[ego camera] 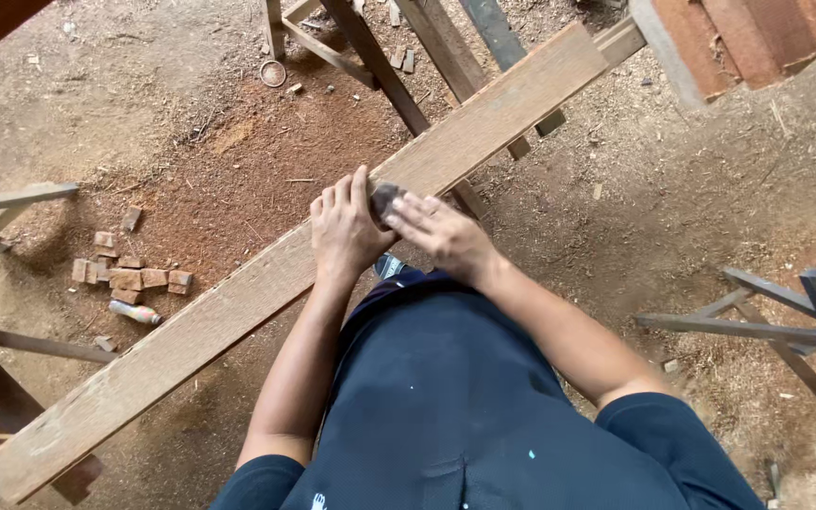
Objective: The person sands a long wooden plank resting on a sawhorse using a sanding block. They move the block back and forth along the length of the plank, applying pressure to smooth the surface. The person adjusts their grip and position along the plank to cover different sections.
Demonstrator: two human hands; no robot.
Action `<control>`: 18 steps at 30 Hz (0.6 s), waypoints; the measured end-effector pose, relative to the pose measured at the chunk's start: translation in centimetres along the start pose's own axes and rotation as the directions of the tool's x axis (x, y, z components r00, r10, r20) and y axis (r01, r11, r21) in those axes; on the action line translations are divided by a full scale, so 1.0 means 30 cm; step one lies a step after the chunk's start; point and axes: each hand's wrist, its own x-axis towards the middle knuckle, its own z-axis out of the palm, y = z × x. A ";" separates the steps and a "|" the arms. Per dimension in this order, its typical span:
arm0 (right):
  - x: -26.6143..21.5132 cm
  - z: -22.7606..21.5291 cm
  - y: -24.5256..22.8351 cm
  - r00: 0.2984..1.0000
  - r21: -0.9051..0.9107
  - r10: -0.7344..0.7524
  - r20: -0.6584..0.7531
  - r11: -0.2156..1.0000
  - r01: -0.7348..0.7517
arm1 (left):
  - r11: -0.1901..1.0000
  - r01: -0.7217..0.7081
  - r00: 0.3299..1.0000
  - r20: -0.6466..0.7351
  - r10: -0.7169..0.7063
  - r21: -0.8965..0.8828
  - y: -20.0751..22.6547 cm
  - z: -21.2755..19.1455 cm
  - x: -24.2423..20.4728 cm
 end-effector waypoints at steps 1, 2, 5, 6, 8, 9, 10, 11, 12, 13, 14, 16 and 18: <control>0.013 -0.026 0.039 0.995 -0.117 0.012 0.094 0.993 -0.001 | 1.000 0.001 1.000 0.005 -0.001 0.004 0.002 0.001 0.004; 0.015 -0.058 0.104 0.982 -0.228 0.039 0.184 0.974 0.004 | 1.000 0.000 1.000 0.015 -0.001 0.012 -0.002 0.003 0.000; 0.030 -0.166 0.366 0.424 -0.528 0.610 0.669 0.792 -0.305 | 1.000 -0.004 1.000 -0.008 0.004 0.027 -0.004 0.004 -0.004; 0.019 -0.211 0.430 0.807 -0.542 0.498 0.317 0.794 -0.277 | 1.000 0.002 1.000 -0.004 -0.002 0.029 -0.004 0.005 -0.006; -0.002 -0.223 0.455 0.966 -0.424 0.257 -0.024 0.872 -0.242 | 1.000 0.012 1.000 0.000 -0.012 0.028 -0.003 0.006 -0.003; 0.011 -0.174 0.427 0.958 -0.279 0.281 0.063 0.926 -0.254 | 1.000 0.013 1.000 0.005 -0.014 0.022 0.004 0.009 0.000; 0.032 -0.110 0.377 0.945 -0.119 0.289 0.151 0.955 -0.273 | 1.000 0.019 1.000 0.013 -0.019 0.022 0.001 0.007 -0.004; 0.047 -0.035 0.270 0.973 -0.055 0.182 0.145 0.983 -0.176 | 0.999 0.024 0.999 0.021 -0.024 0.021 -0.001 0.005 -0.004; 0.053 0.007 0.192 0.988 0.010 0.072 0.136 0.997 -0.074 | 0.999 0.023 0.999 0.033 -0.024 0.027 0.002 0.006 -0.003; 0.044 0.002 0.204 0.994 -0.043 0.038 0.104 0.998 -0.034 | 0.999 0.023 0.999 0.044 -0.024 0.032 0.004 0.007 -0.001; 0.031 -0.001 0.222 0.998 -0.092 0.001 0.070 0.996 0.005 | 0.999 0.026 0.998 0.056 -0.029 0.043 -0.002 0.004 -0.001; -0.003 -0.027 0.345 0.983 -0.188 0.107 0.150 0.979 -0.078 | 0.998 0.032 0.996 0.077 -0.037 0.061 -0.003 0.001 0.001; -0.052 -0.137 0.539 0.884 -0.215 0.424 0.198 0.898 -0.383 | 0.997 0.040 0.995 0.092 -0.047 0.067 0.002 -0.003 0.004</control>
